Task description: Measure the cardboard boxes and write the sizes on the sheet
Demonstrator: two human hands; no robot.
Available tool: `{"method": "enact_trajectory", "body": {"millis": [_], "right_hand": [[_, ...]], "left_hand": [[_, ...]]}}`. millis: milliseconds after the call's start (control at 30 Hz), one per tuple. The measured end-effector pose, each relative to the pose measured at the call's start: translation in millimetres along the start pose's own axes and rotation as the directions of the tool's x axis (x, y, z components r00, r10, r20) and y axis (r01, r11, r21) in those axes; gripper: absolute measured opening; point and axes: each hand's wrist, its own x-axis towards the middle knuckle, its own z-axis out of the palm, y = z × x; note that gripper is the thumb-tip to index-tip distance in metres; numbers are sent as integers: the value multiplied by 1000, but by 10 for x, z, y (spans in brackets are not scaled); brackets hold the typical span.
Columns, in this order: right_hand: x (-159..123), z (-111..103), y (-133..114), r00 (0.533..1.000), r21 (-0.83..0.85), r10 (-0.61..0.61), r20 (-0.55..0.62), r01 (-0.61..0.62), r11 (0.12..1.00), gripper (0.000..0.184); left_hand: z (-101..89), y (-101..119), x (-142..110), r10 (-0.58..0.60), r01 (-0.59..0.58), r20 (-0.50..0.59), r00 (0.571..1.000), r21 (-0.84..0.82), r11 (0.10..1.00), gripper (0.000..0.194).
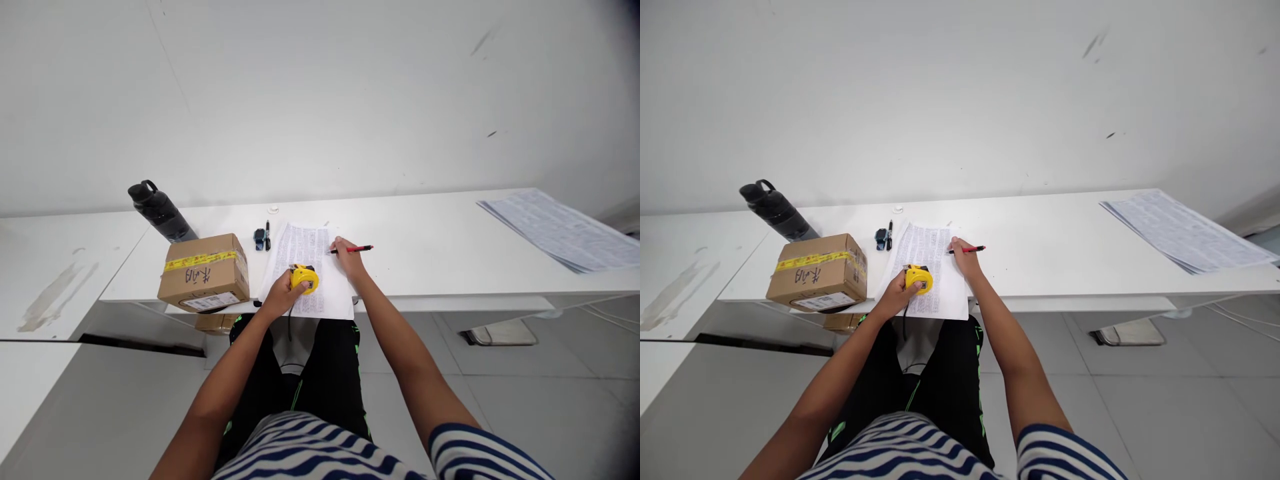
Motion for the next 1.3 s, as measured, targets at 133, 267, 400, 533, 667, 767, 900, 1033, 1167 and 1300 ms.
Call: {"method": "enact_trajectory", "body": {"millis": [133, 267, 400, 533, 667, 767, 900, 1033, 1167, 1300], "right_hand": [[42, 15, -15, 996, -25, 90, 19, -89, 996, 53], [50, 9, -44, 998, -230, 54, 37, -44, 972, 43], [47, 20, -29, 997, -260, 56, 47, -42, 965, 39], [51, 34, -8, 997, -278, 60, 54, -43, 960, 37], [42, 31, -19, 997, -281, 60, 56, -42, 959, 35], [37, 26, -30, 997, -282, 58, 57, -40, 959, 34], [36, 20, -32, 997, -282, 59, 55, -41, 958, 33], [31, 12, -32, 997, -278, 65, 50, -49, 959, 33], [28, 10, -31, 996, -269, 67, 59, -49, 962, 33], [28, 10, -27, 997, -266, 67, 48, -52, 963, 33]], "left_hand": [[-8, -17, 22, -7, 8, 3, 1000, -58, 998, 54], [-9, -23, 24, -17, 17, 4, 1000, -34, 999, 55], [-7, -24, 23, -14, 14, -8, 1000, 4, 1000, 54], [-7, -16, 23, -16, 16, -3, 1000, 0, 1000, 54], [-8, 21, 11, -8, 8, 5, 1000, -9, 1000, 53], [-6, 49, 1, -14, 14, 4, 1000, -14, 1000, 53], [-3, 51, 2, -32, 32, -2, 999, -9, 999, 54], [-2, 33, 7, -32, 32, -5, 999, -14, 999, 54], [-2, 25, 8, -22, 22, 4, 1000, -22, 1000, 53], [-1, 11, 14, -27, 27, -2, 1000, -25, 999, 54]]}}
